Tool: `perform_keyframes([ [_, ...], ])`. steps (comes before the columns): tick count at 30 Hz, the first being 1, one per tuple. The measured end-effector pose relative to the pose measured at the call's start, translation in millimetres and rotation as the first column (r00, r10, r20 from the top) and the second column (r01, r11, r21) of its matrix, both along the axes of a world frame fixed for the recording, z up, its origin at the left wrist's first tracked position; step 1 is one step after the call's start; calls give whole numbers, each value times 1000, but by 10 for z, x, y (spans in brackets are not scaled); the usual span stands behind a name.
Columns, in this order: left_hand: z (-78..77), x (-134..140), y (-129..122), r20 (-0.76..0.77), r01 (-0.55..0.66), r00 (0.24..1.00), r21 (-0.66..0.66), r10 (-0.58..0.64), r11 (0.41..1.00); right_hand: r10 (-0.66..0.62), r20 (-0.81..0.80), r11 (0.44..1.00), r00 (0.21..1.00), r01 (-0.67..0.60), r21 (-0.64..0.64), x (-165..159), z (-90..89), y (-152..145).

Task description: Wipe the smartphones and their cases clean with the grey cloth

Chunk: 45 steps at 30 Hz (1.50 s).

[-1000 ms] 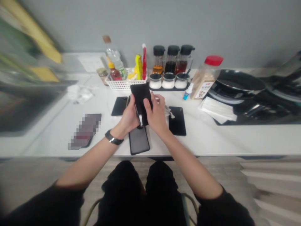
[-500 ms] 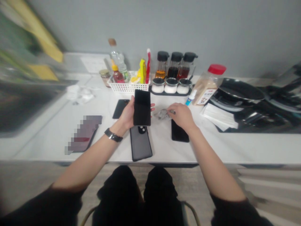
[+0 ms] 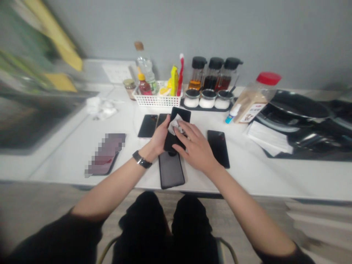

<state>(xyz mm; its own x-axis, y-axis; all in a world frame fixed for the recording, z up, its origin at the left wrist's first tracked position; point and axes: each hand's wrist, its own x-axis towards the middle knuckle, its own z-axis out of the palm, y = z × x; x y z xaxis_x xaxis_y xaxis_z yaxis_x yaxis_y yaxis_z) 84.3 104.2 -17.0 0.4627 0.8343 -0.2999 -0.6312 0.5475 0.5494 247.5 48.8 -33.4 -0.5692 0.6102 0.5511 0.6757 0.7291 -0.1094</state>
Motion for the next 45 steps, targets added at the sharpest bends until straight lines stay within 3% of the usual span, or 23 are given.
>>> perform_keyframes([
  [4,-48,20,-50,-31,53,998,-15,-54,998,21,175,998,984,-9,-68,25,-44,-67],
  [8,-72,87,-129,-60,-20,998,28,22,999,-142,159,982,977,159,-98,72,54,219],
  [10,-54,89,-154,-63,-60,996,52,63,997,-152,141,978,978,169,-118,47,85,272],
  [15,8,-5,-149,-53,-59,997,49,61,997,5,190,994,982,15,-105,-116,-61,-193],
  [18,-7,-16,-144,-27,-31,999,59,32,998,-32,214,993,976,55,-104,-99,-156,-341],
  [22,-35,67,-194,-61,-47,997,33,49,998,-187,167,973,968,206,-103,-10,-68,-1],
  [25,-15,96,-239,-66,-90,994,43,92,995,-220,129,967,967,234,-103,-70,39,180],
  [30,6,-28,-190,-72,-22,997,6,22,1000,-78,174,991,982,95,-92,-282,-104,-274],
  [33,-15,-81,-130,-53,-14,998,54,16,998,-70,198,993,978,88,-83,-231,-237,-519],
  [35,-25,-64,-121,-25,-16,1000,61,17,998,-143,178,985,974,158,-71,-132,-242,-463],
  [39,-34,34,-176,-47,-12,999,38,13,999,-285,91,954,954,291,-65,-29,-72,-35],
  [42,-52,50,-211,-15,-41,999,30,41,999,-255,77,962,964,261,-78,-157,16,91],
  [45,-72,-22,-195,18,-3,1000,11,3,1000,-161,108,981,981,171,-93,-341,-42,-149],
])
